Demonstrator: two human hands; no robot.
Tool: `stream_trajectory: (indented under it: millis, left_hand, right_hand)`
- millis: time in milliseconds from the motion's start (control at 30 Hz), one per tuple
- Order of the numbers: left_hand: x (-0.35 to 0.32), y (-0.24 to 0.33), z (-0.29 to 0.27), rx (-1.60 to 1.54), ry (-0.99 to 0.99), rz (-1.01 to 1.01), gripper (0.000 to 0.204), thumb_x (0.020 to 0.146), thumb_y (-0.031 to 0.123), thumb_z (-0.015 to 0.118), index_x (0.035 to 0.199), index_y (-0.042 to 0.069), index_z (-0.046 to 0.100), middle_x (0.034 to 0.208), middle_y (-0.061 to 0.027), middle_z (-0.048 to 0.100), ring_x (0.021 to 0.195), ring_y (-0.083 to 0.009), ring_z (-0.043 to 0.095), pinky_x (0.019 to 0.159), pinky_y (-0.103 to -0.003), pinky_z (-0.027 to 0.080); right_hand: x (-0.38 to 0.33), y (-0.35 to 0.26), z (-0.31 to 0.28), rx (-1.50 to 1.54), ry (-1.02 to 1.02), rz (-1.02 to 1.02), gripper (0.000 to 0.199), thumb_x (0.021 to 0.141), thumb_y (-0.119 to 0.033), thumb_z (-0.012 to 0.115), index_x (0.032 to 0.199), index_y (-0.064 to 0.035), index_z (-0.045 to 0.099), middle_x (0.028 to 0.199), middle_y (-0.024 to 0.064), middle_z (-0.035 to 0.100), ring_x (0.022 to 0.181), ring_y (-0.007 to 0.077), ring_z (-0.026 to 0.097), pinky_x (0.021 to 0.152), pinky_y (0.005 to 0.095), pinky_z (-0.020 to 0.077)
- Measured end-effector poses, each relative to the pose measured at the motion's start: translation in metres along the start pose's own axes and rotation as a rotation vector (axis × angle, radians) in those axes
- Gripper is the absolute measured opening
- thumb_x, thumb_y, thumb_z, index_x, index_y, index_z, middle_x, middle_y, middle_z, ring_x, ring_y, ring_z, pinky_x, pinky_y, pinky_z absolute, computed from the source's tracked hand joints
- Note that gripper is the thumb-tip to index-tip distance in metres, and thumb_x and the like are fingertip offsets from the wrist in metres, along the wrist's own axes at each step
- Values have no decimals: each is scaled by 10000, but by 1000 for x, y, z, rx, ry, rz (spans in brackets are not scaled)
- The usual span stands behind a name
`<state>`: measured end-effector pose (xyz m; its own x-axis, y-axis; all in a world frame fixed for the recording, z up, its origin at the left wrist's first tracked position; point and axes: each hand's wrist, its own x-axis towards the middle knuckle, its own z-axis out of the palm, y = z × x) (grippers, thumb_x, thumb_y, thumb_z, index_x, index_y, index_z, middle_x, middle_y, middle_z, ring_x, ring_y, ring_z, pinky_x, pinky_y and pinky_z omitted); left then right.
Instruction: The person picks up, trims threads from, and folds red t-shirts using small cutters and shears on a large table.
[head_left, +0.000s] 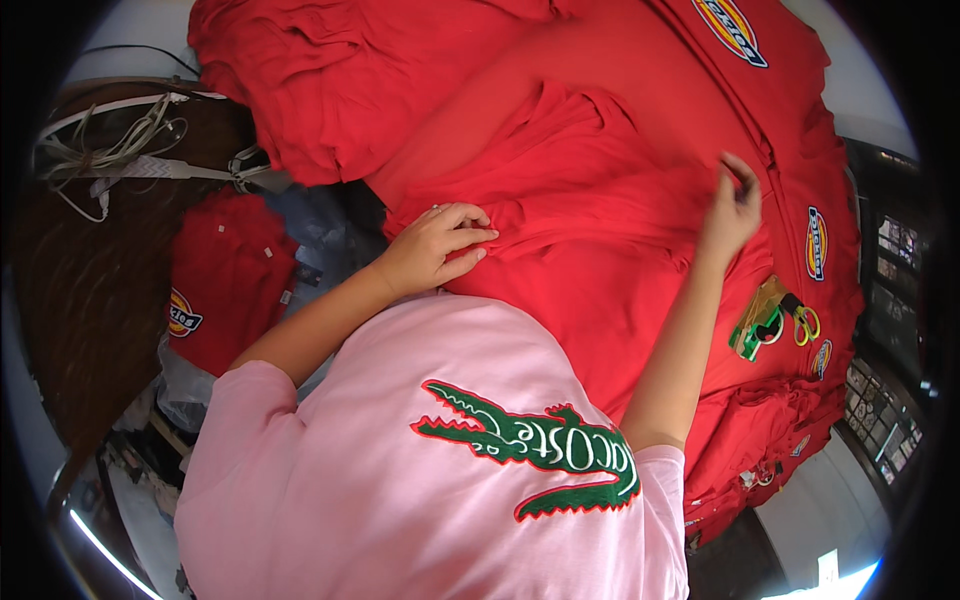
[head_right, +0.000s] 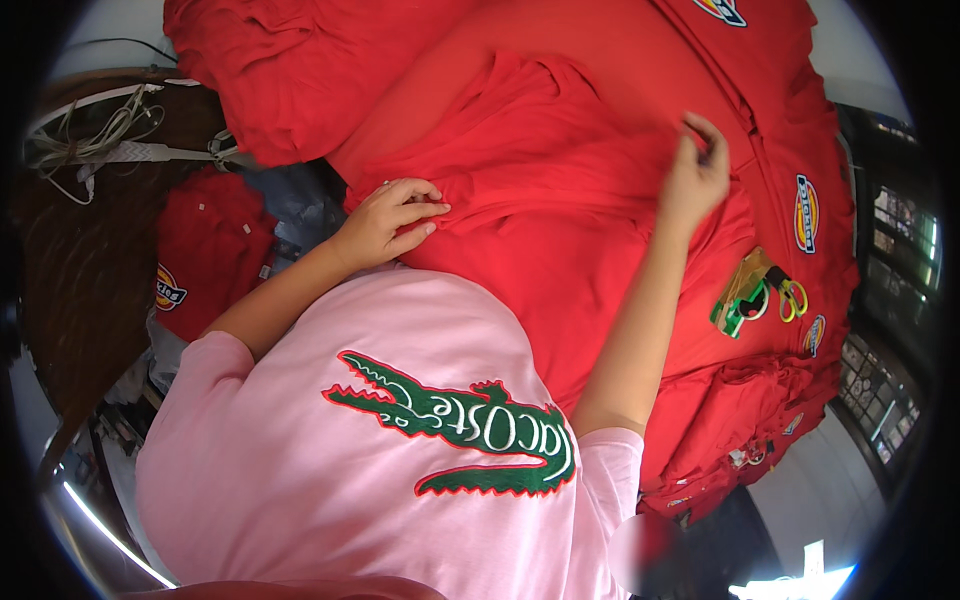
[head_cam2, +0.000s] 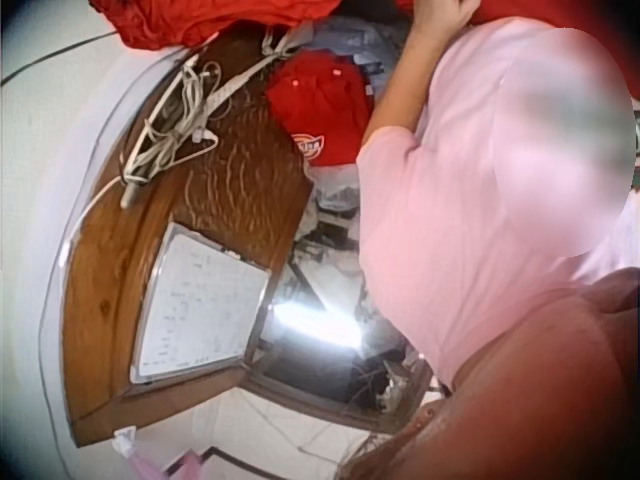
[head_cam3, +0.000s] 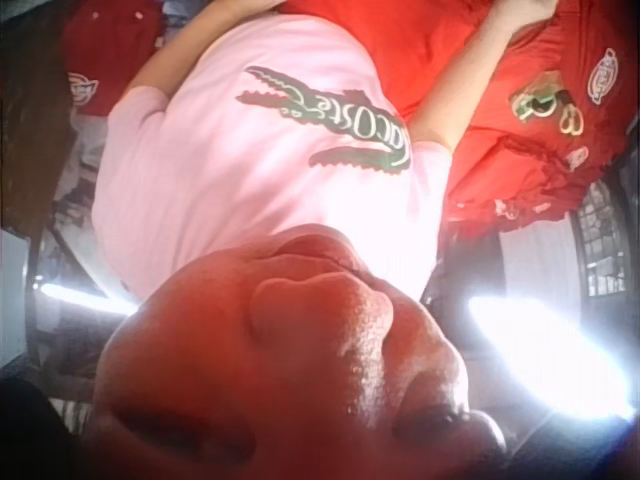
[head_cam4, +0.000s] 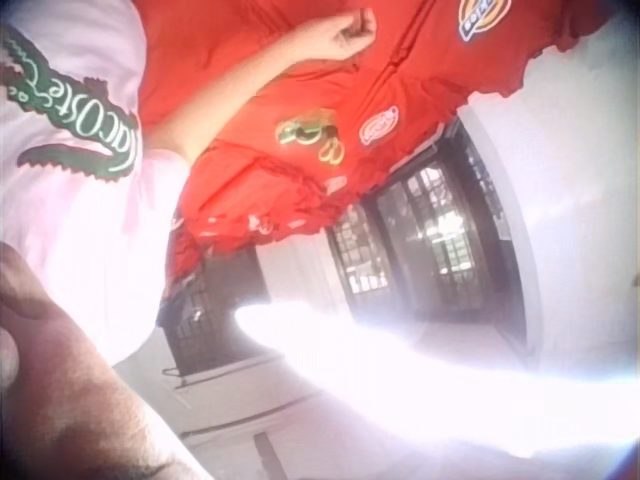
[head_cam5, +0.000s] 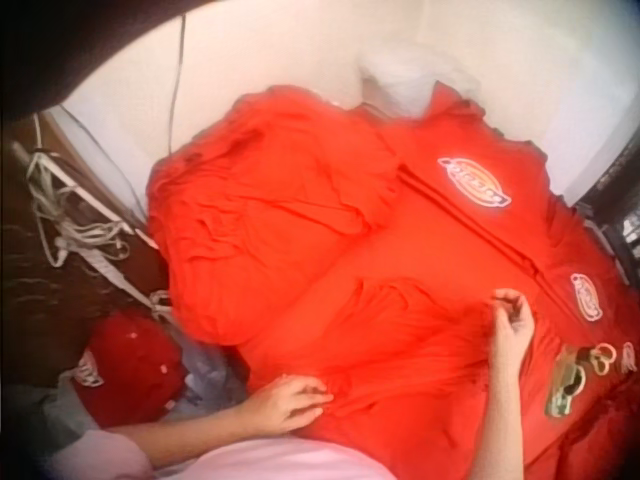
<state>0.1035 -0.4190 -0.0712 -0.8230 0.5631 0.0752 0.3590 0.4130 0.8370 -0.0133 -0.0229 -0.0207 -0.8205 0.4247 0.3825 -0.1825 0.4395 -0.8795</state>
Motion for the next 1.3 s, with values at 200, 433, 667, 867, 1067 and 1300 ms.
stream_trajectory:
  millis: [200,433,667,867,1067,1300]
  left_hand:
    - [1,-7,-12,273,285,-174,336,926,256,756,1214,92,701,1253,-113,634,1151,-293,607,1015,-437,423]
    - [-23,-39,-9,348,479,-574,528,812,417,859,1190,112,654,1243,-81,586,1164,-291,566,1052,-468,357]
    - [-18,-32,-11,284,510,-637,430,779,370,883,1074,126,686,1085,-38,646,1038,-228,611,1010,-421,349]
    - [-28,-31,-8,272,525,-408,265,813,229,853,994,108,702,898,-26,656,897,-222,632,956,-392,392]
    - [-63,-16,-16,301,316,87,146,814,157,800,921,98,720,930,-47,658,876,-269,629,812,-396,494]
    - [-61,-7,-20,233,48,10,279,821,251,817,1029,94,718,1110,-78,655,1030,-292,635,944,-447,499]
  right_hand:
    - [-37,9,102,-610,-399,68,517,872,-418,796,1247,-88,666,1131,115,700,957,289,698,873,431,559]
    - [-41,23,105,-564,-355,89,380,925,-312,719,1230,-90,675,1005,173,746,899,336,727,814,444,556]
    - [-44,-9,72,-259,-234,102,196,939,-133,705,1106,-31,700,904,75,716,805,162,662,755,305,534]
    - [-71,-35,14,-167,-74,6,150,934,5,690,1082,-5,666,964,-8,659,847,83,567,771,235,484]
    - [-136,-11,-52,-518,-102,82,338,891,33,673,1219,-50,680,1005,52,688,852,166,629,769,305,529]
    - [-184,21,-71,-608,-210,81,456,933,34,622,1375,-75,657,1063,100,706,833,184,633,750,317,522]
